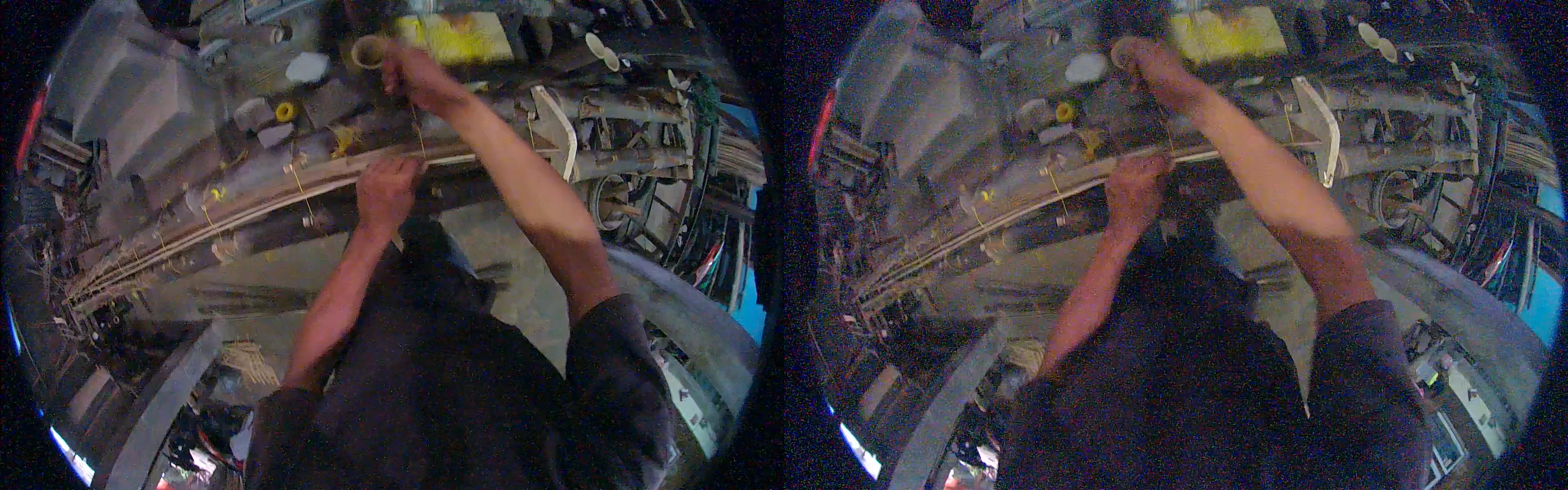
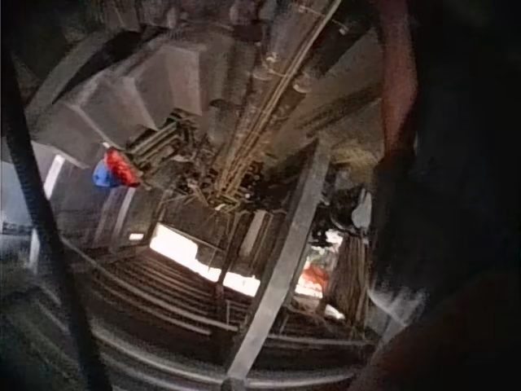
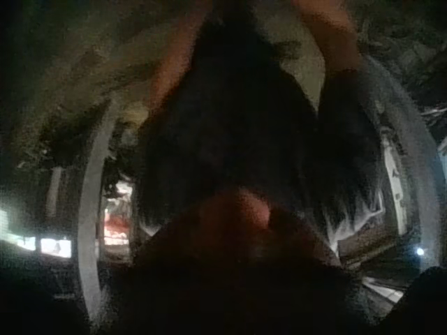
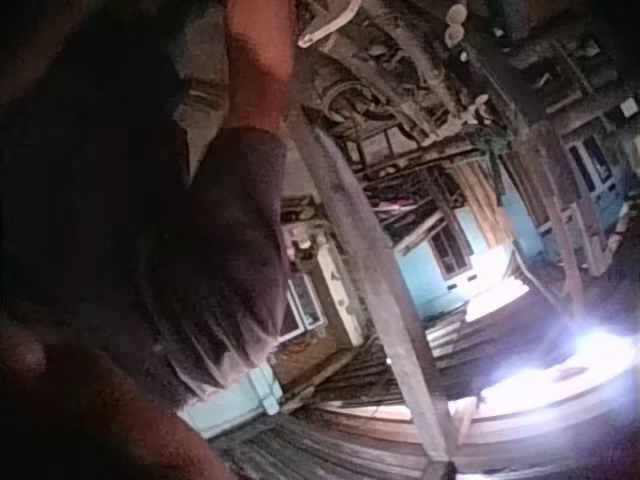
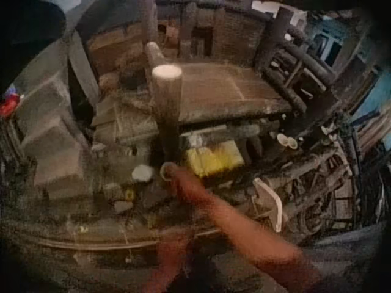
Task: The person repeatedly ties thin bamboo rods to a horizontal metal rail using yellow string. They pull string from a spool, wrap it around the rods and rail, and tie knots to secure the rods in place.
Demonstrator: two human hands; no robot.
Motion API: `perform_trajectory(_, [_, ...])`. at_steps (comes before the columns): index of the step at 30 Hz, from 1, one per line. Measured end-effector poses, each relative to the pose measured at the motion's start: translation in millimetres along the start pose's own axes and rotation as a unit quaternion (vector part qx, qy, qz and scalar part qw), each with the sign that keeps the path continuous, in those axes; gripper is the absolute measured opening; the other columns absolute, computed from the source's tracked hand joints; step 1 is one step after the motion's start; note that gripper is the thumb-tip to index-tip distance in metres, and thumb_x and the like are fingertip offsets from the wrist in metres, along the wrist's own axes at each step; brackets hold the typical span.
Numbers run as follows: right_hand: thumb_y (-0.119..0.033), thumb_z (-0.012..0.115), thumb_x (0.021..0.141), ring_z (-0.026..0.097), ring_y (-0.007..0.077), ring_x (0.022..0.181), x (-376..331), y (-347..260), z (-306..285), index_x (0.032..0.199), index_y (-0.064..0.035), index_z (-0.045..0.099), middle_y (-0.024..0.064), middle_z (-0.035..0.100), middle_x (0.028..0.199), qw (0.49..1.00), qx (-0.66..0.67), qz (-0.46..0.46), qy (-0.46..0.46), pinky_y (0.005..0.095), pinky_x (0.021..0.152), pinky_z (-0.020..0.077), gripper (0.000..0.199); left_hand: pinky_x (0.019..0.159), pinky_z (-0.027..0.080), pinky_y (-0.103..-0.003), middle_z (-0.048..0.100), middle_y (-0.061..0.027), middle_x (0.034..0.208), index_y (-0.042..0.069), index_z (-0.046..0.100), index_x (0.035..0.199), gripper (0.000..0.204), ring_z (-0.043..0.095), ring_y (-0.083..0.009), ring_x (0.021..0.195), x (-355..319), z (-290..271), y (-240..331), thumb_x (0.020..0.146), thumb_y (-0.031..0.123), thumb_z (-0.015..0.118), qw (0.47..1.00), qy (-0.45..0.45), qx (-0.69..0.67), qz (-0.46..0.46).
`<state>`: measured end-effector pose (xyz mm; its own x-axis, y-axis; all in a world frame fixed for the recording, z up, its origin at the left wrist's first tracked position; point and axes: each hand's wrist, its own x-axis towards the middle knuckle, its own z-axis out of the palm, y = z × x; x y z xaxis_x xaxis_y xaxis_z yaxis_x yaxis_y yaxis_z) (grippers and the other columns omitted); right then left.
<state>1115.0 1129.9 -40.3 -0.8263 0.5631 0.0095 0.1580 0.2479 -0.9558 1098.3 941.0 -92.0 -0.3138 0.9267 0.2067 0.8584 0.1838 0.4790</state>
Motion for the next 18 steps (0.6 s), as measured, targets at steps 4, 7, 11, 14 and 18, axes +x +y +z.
perform_trajectory(4, [-0.029, 0.053, 0.092, 0.061, 0.026, 0.081, -158.3, -3.2, 24.9, 0.089, -0.0089, 0.061, 0.0095, 0.064, 0.086, 0.955, -0.253, -0.1, -0.118, 0.0396, 0.076, 0.0485, 0.021, 0.071, 0.05, -0.039, 0.067, -0.0099, 0.087, 0.01, 0.066, 0.092, 0.014, 0.064, -0.0288, 0.083, 0.3, 0.1, -8.4, 0.082, 0.021, 0.065, 0.988, 0.11, -0.081, 0.072])
perform_trajectory(7, [-0.031, 0.052, 0.093, 0.066, 0.0355, 0.073, -205.9, 45.9, 87.5, 0.085, -0.0078, 0.064, 0.0174, 0.065, 0.077, 0.927, -0.25, 0.095, -0.263, 0.0482, 0.068, 0.052, 0.027, 0.076, 0.049, -0.036, 0.067, -0.0092, 0.081, 0.008, 0.066, 0.09, 0.016, 0.064, -0.0253, 0.079, 2.1, -12.1, 5.5, 0.09, 0.023, 0.06, 1.0, -0.007, -0.022, -0.021])
perform_trajectory(11, [-0.034, 0.05, 0.093, 0.065, 0.0373, 0.065, -203.5, 33.7, 105.1, 0.085, -0.008, 0.064, 0.0162, 0.066, 0.071, 0.95, -0.212, 0.05, -0.225, 0.0496, 0.059, 0.0524, 0.031, 0.076, 0.047, -0.031, 0.065, -0.0043, 0.088, 0.005, 0.063, 0.093, 0.029, 0.059, -0.0151, 0.079, 96.5, -59.5, 16.8, 0.099, 0.028, 0.047, 0.851, -0.092, -0.49, -0.164])
perform_trajectory(14, [-0.034, 0.049, 0.093, 0.066, 0.0363, 0.068, -212.8, 33.4, 87.3, 0.082, -0.0066, 0.063, 0.0161, 0.066, 0.073, 0.939, -0.237, 0.07, -0.239, 0.0492, 0.061, 0.0527, 0.032, 0.074, 0.049, -0.032, 0.063, -0.0051, 0.092, 0.005, 0.059, 0.101, 0.022, 0.057, -0.0184, 0.078, 149.5, -15.8, -13.8, 0.093, 0.025, 0.054, 0.875, -0.124, -0.395, -0.253])
perform_trajectory(18, [-0.034, 0.05, 0.093, 0.065, 0.0337, 0.077, -217.6, 38.5, 60.4, 0.081, -0.0042, 0.06, 0.0154, 0.066, 0.084, 0.972, -0.126, 0.162, -0.116, 0.0453, 0.069, 0.0525, 0.034, 0.077, 0.05, -0.035, 0.064, -0.009, 0.099, 0.006, 0.056, 0.114, 0.031, 0.06, -0.0213, 0.088, 176.5, 50.4, -111.4, 0.087, 0.019, 0.061, 0.87, -0.077, -0.366, -0.32])
